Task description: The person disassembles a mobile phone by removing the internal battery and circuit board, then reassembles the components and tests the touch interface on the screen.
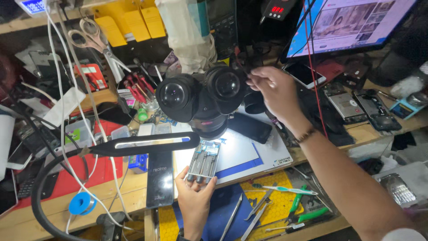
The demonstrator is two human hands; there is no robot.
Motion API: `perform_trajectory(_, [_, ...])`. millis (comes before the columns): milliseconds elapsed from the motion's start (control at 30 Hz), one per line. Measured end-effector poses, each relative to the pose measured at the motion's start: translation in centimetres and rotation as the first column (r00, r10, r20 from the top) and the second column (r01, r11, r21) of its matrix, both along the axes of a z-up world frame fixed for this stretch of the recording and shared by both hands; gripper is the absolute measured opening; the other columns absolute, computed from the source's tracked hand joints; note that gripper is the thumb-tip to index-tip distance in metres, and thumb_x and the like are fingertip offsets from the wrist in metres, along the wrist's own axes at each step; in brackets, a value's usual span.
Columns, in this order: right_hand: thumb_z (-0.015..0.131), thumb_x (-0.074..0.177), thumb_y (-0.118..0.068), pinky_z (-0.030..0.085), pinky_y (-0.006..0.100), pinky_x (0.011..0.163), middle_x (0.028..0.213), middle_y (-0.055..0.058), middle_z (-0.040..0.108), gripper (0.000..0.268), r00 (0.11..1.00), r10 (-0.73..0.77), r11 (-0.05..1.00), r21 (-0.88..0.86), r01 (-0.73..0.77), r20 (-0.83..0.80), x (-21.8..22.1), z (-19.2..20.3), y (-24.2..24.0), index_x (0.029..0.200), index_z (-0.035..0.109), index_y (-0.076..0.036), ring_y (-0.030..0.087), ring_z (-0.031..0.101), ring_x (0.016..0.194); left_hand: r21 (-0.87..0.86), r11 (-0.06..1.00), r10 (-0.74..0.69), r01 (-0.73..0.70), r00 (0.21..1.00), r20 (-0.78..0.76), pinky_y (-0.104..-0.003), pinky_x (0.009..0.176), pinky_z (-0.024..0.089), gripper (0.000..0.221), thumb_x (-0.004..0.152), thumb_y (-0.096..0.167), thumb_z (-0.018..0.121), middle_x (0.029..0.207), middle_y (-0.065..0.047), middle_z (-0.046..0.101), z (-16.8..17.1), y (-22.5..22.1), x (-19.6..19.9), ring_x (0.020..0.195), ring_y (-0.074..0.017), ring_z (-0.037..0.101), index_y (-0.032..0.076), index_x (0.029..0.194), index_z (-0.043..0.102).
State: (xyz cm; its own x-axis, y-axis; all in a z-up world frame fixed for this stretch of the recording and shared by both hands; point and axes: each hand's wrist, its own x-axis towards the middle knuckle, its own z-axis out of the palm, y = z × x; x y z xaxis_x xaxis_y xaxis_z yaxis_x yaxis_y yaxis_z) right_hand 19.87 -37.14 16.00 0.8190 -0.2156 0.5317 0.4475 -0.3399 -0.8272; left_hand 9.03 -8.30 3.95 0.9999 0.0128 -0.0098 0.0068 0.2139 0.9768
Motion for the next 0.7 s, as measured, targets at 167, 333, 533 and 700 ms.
perform_trajectory(167, [0.056, 0.088, 0.016, 0.05, 0.032, 0.11, 0.128, 0.011, 0.07, 0.049, 0.99, 0.021, 0.993, -0.116, -0.037, -0.136, 9.0, -4.1, 0.6, 0.133, 0.056, -0.003, 0.021, 0.064, 0.125, -0.046, 0.998, 0.029, -0.03, 0.999, -0.026, -0.034, 0.088, 0.059, 0.085, 0.07, -0.009, 0.08, 0.127, -0.026, 0.06, -2.7, 0.1, 0.7, 0.109, -0.0283, 0.069, -0.003, 0.14, 0.031])
perform_trajectory(333, [0.074, 0.088, -0.003, 0.045, 0.03, 0.102, 0.133, 0.011, 0.062, 0.053, 0.984, 0.16, 0.969, -0.179, -0.172, -0.077, 8.3, -3.8, 1.8, 0.137, 0.053, 0.0, 0.02, 0.057, 0.125, -0.095, 0.993, 0.06, -0.063, 0.997, -0.038, -0.041, 0.089, 0.063, 0.091, 0.063, -0.018, 0.079, 0.128, -0.03, 0.054, -5.1, -0.2, 2.2, 0.11, -0.0324, 0.069, -0.003, 0.137, 0.029])
perform_trajectory(533, [0.058, 0.103, -0.029, 0.048, 0.029, 0.096, 0.12, 0.007, 0.069, 0.04, 0.975, 0.17, 0.983, -0.037, -0.177, -0.139, 8.0, -2.3, 2.6, 0.131, 0.061, 0.0, 0.013, 0.063, 0.111, -0.093, 0.992, 0.081, -0.086, 0.995, -0.053, -0.043, 0.087, 0.063, 0.096, 0.06, -0.019, 0.079, 0.128, -0.032, 0.053, -7.0, -0.1, 2.9, 0.107, -0.0355, 0.068, -0.003, 0.139, 0.028])
perform_trajectory(700, [0.06, 0.106, -0.03, 0.041, 0.029, 0.064, 0.091, 0.003, 0.064, 0.032, 0.934, 0.203, 0.97, 0.192, -0.15, -0.293, 10.4, -4.1, 1.5, 0.111, 0.067, 0.0, 0.01, 0.055, 0.077, -0.072, 0.995, 0.06, -0.061, 0.998, -0.017, -0.043, 0.09, 0.062, 0.094, 0.061, -0.018, 0.08, 0.13, -0.033, 0.052, -7.7, 0.1, 3.1, 0.11, -0.0354, 0.068, -0.003, 0.138, 0.027])
